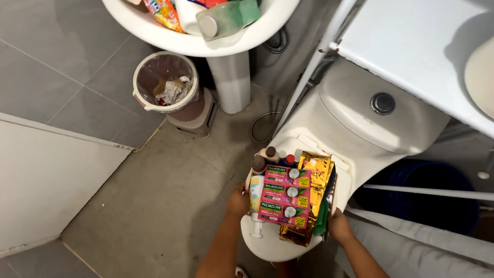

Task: Organizing various cleaning bottles, sponges, and bathroom items on a shelf and cleaning the shelf surface.

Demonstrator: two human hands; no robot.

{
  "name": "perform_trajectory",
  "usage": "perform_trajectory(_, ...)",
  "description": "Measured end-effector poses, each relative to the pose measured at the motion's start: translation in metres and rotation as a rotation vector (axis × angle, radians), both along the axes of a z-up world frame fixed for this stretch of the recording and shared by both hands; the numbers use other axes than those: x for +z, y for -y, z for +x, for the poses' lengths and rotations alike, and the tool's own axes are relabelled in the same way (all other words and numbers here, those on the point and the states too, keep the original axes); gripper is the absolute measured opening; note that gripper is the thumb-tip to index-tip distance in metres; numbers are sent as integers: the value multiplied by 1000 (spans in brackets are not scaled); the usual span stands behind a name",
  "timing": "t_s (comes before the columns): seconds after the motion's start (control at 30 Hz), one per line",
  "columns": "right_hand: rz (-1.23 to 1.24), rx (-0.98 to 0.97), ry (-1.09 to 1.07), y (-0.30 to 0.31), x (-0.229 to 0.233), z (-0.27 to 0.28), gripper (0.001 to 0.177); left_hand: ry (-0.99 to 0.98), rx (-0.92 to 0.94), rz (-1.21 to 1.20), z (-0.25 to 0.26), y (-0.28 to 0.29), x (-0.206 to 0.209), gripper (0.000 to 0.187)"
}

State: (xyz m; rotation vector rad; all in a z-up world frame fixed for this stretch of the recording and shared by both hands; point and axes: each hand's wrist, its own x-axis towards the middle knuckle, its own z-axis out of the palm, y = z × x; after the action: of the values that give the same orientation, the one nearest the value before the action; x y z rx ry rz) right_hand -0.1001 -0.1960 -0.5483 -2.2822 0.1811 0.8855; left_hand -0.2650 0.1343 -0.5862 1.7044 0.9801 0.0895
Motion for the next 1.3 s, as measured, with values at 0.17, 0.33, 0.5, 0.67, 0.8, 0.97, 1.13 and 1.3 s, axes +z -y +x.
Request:
perform_trajectory(0.17,63,38,27,-5,2,2,25,79,78,-6,-7,-8,-27,23)
perform_trajectory(0.33,123,133,-64,-69,66,8,24,173,209,-21,-38,-48,-10,26)
perform_trajectory(0.5,-23,312,-149,-183,147,10,29,291,428,-241,-77,-123,37,25)
perform_trajectory(0.67,19,451,-142,-319,176,20,33,413,490,-231,-96,-232,68,23)
perform_trajectory(0.8,54,451,-112,-434,178,22,32,265,530,-235,-105,-326,71,20)
perform_trajectory(0.97,99,682,290,-519,19,94,31,260,582,-111,-82,-435,41,24)
perform_trajectory(1.13,80,649,279,-608,6,118,31,349,531,-50,-50,-533,20,25)
perform_trajectory(1.3,-114,839,1037,-685,118,93,40,243,482,10,-9,-593,3,24)
